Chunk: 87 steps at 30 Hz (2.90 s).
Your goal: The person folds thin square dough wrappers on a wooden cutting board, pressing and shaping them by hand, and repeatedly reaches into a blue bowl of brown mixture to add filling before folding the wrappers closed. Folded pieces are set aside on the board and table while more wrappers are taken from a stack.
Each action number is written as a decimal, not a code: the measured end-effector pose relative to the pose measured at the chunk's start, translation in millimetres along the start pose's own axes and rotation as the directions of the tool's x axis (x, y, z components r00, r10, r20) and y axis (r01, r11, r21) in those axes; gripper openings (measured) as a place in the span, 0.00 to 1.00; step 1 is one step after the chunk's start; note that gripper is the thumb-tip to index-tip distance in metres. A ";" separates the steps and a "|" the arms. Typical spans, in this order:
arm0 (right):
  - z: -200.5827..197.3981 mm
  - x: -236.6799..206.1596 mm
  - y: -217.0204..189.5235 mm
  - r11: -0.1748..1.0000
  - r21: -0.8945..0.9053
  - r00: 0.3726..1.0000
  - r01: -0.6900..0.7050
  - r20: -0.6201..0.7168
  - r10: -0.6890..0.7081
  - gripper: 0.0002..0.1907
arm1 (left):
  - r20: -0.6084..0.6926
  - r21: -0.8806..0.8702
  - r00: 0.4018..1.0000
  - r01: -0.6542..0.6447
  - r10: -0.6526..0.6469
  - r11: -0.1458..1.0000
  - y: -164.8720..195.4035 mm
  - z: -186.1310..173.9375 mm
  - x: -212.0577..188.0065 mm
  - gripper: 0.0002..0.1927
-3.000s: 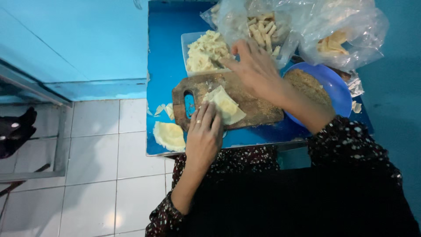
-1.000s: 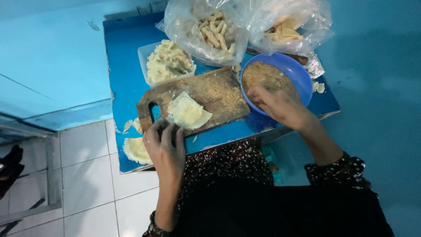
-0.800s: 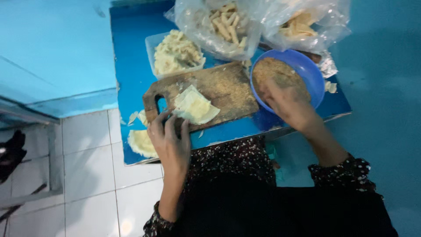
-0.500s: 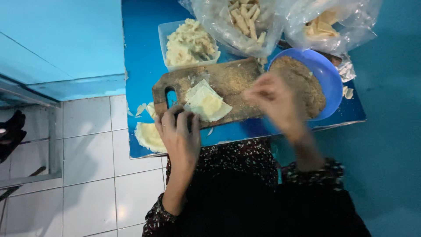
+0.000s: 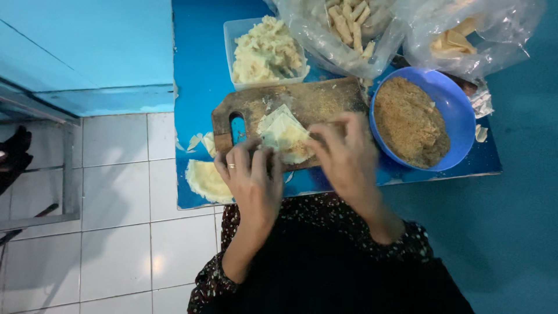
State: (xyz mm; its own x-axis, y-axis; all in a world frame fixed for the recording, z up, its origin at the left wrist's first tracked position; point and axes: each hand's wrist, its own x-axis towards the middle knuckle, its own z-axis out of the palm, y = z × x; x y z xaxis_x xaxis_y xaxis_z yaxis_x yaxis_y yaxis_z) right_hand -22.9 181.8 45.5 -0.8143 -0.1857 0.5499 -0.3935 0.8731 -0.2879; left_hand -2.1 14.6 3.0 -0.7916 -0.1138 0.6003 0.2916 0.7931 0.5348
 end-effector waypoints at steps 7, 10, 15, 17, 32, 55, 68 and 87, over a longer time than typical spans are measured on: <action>0.3 -9.0 6.9 0.998 0.040 0.992 -0.047 0.119 0.042 0.11 | 0.029 -0.153 0.997 -0.066 0.071 0.986 3.0 1.1 2.9 0.08; 7.9 -11.2 8.6 0.962 0.232 0.983 -0.142 0.150 0.109 0.09 | 0.047 -0.230 0.996 -0.067 0.080 0.971 1.7 1.6 0.9 0.10; 14.2 -18.1 8.1 0.680 0.590 0.900 -0.435 0.294 0.321 0.09 | 0.092 -0.280 0.992 -0.055 0.084 0.958 -8.1 1.2 -2.1 0.13; 14.2 -21.2 7.4 0.683 0.612 0.917 -0.399 0.273 0.291 0.08 | 0.078 -0.305 0.993 -0.060 0.087 0.951 -10.4 3.2 -2.8 0.13; 28.8 -27.6 -14.1 0.915 0.397 0.996 -0.066 -0.030 0.085 0.11 | 0.125 -0.168 0.986 -0.090 0.111 0.982 -6.9 -0.7 -2.0 0.10; 16.6 28.2 33.3 0.871 0.426 0.846 -0.243 0.533 -0.025 0.06 | 0.238 -0.185 0.968 -0.034 0.079 0.982 -19.2 -4.9 26.5 0.06; -3.9 12.2 38.7 0.913 0.219 0.907 0.345 0.174 -0.384 0.07 | 0.308 -0.163 0.934 -0.134 0.180 0.977 -22.8 -4.9 31.2 0.06; 15.5 -2.4 34.7 0.955 0.196 0.959 0.225 0.130 -0.252 0.07 | 0.117 -0.178 0.984 -0.116 0.138 0.977 -16.4 0.9 23.5 0.08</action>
State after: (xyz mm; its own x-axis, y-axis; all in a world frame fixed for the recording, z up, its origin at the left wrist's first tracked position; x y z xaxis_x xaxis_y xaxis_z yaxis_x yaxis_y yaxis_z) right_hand -41.2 205.6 22.1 -0.7371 -0.4571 0.4977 -0.6421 0.7034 -0.3049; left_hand -26.0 -0.5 7.8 -0.8014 0.0674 0.5943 0.4720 0.6816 0.5592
